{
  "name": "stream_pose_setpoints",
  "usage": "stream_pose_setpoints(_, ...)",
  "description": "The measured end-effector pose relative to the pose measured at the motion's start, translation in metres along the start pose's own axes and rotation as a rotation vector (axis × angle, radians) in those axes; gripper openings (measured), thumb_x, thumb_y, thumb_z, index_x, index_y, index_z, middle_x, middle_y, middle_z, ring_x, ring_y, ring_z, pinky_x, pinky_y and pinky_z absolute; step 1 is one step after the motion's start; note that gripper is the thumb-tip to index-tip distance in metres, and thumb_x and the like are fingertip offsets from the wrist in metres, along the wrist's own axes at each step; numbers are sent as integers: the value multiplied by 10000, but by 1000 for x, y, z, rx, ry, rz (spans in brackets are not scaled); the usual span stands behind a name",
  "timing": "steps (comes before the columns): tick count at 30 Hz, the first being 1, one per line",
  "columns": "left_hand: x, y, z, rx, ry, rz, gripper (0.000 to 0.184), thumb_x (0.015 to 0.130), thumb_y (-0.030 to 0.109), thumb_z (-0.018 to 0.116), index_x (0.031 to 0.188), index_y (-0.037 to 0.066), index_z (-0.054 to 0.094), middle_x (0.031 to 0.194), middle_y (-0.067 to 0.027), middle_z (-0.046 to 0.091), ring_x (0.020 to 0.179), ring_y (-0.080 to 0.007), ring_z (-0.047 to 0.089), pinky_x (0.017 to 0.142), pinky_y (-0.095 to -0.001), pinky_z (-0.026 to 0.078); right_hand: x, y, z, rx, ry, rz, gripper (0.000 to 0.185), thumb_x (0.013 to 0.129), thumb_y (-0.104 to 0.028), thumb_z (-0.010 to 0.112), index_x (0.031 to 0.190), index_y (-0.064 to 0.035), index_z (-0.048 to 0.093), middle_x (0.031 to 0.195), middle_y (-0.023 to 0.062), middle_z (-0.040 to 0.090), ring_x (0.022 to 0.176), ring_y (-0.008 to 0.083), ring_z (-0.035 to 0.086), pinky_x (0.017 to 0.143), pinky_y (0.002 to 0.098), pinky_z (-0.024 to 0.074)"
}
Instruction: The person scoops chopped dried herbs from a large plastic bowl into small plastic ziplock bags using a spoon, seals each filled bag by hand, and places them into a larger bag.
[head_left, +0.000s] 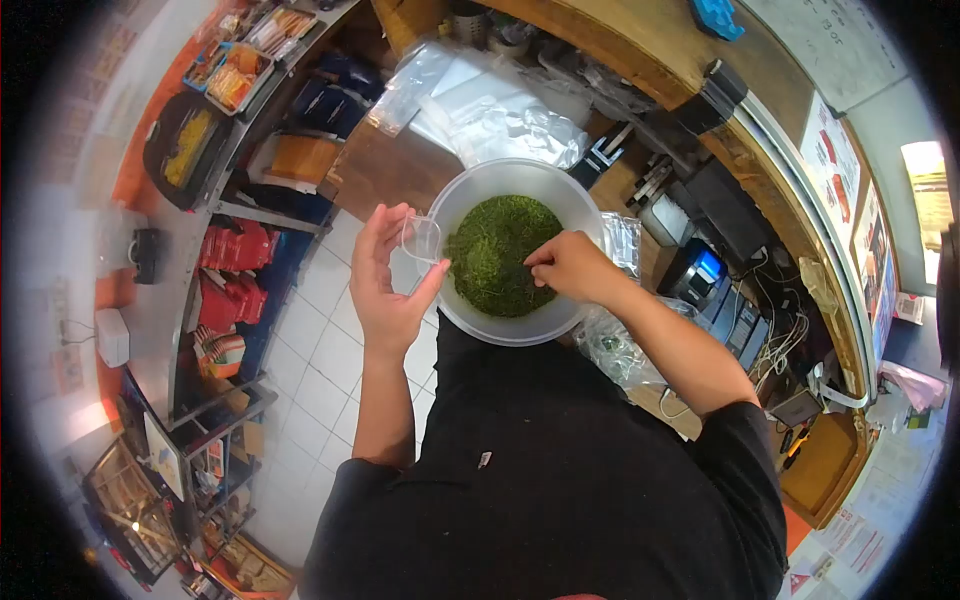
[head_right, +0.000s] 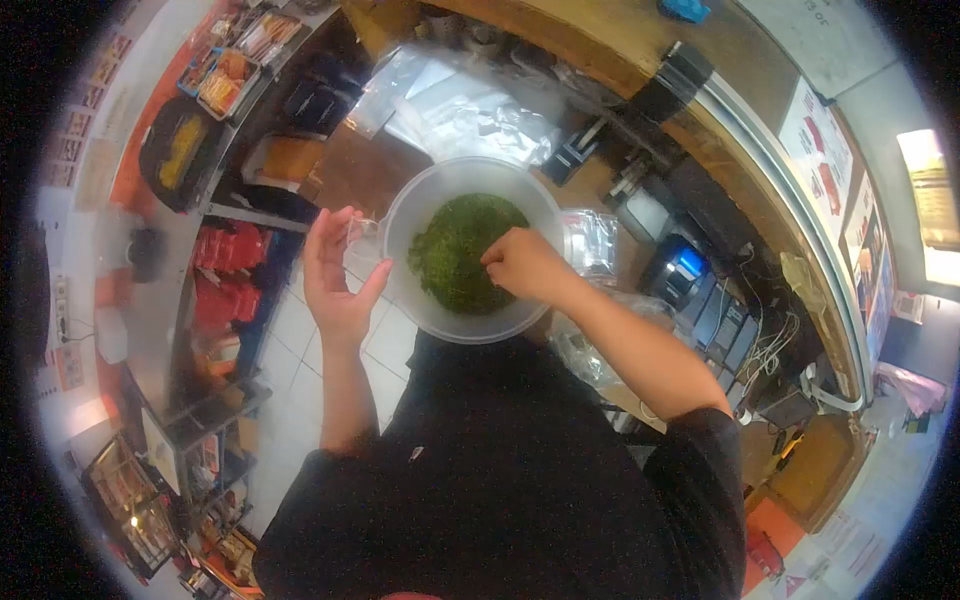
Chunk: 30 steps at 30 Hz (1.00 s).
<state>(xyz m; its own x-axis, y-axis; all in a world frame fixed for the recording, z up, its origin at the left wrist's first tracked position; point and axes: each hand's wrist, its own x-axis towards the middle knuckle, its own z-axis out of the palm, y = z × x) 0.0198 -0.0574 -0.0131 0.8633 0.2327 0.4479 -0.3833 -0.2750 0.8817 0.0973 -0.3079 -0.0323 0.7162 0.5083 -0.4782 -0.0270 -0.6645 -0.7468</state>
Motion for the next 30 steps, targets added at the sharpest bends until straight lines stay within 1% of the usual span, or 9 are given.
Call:
stream_pose_setpoints(1,2,2,3,-5,-9,9,863,707,-62,821,1462,-7,405,1346,-160,561,1227,-271,578,1031,-407,477,-4,5,-2,3,13,0,256,796,-88,624,994,-4,764,874,201,735,808,345,720,773,401,572)
stream_pose_setpoints(3,3,4,9,-9,-40,11,864,705,-63,824,1461,-6,408,1348,-161,559,1231,-268,575,1038,-402,479,-10,13,-6,-123,175,-117,266,816,-83,651,1037,29,747,781,151,740,705,216,707,702,340,555)
stream_pose_setpoints(10,-1,12,32,-8,-118,1,843,721,-39,822,1458,5,416,1333,-163,557,1229,-270,575,1055,-398,473,-40,4,-24,-171,316,-130,265,819,-85,649,1041,19,750,803,156,743,726,227,713,724,339,553)
stream_pose_setpoints(13,-4,10,41,-18,-150,-5,836,723,-14,825,1457,20,426,1320,-163,558,1230,-275,575,1062,-397,468,-49,2,-34,-17,292,-22,268,820,-122,640,1035,-8,755,901,199,738,860,308,724,809,380,554)
stream_pose_setpoints(15,-7,11,46,33,-169,-13,833,722,4,828,1458,37,439,1297,-158,569,1206,-273,586,1042,-388,477,-53,2,-40,123,273,-16,283,819,-138,657,1049,-4,751,868,186,741,815,248,720,777,351,546)
stream_pose_setpoints(19,-9,12,55,163,-195,-15,840,716,14,835,1460,44,445,1276,-153,577,1166,-270,599,996,-382,500,-69,-15,-49,140,330,9,291,823,-145,664,1065,-6,747,848,178,740,768,214,698,753,339,537)
stream_pose_setpoints(21,-11,7,63,172,-183,-27,851,713,25,845,1464,44,444,1255,-148,584,1131,-269,607,958,-381,515,-73,-17,-49,120,387,-102,253,862,-92,679,1087,2,747,817,112,745,685,126,632,664,298,506)
stream_pose_setpoints(24,-11,7,73,174,-165,-35,870,709,39,856,1469,39,432,1245,-151,584,1124,-277,606,956,-384,518,-73,-15,-40,75,491,-263,234,863,-65,696,1086,-21,753,881,114,743,721,129,632,668,296,495)
stream_pose_setpoints(30,-12,3,84,175,-123,-63,869,723,63,854,1473,39,416,1236,-151,577,1126,-277,606,981,-395,496,-78,-22,-34,100,559,-228,238,848,-64,721,1083,-41,758,956,107,733,765,168,631,708,301,503)
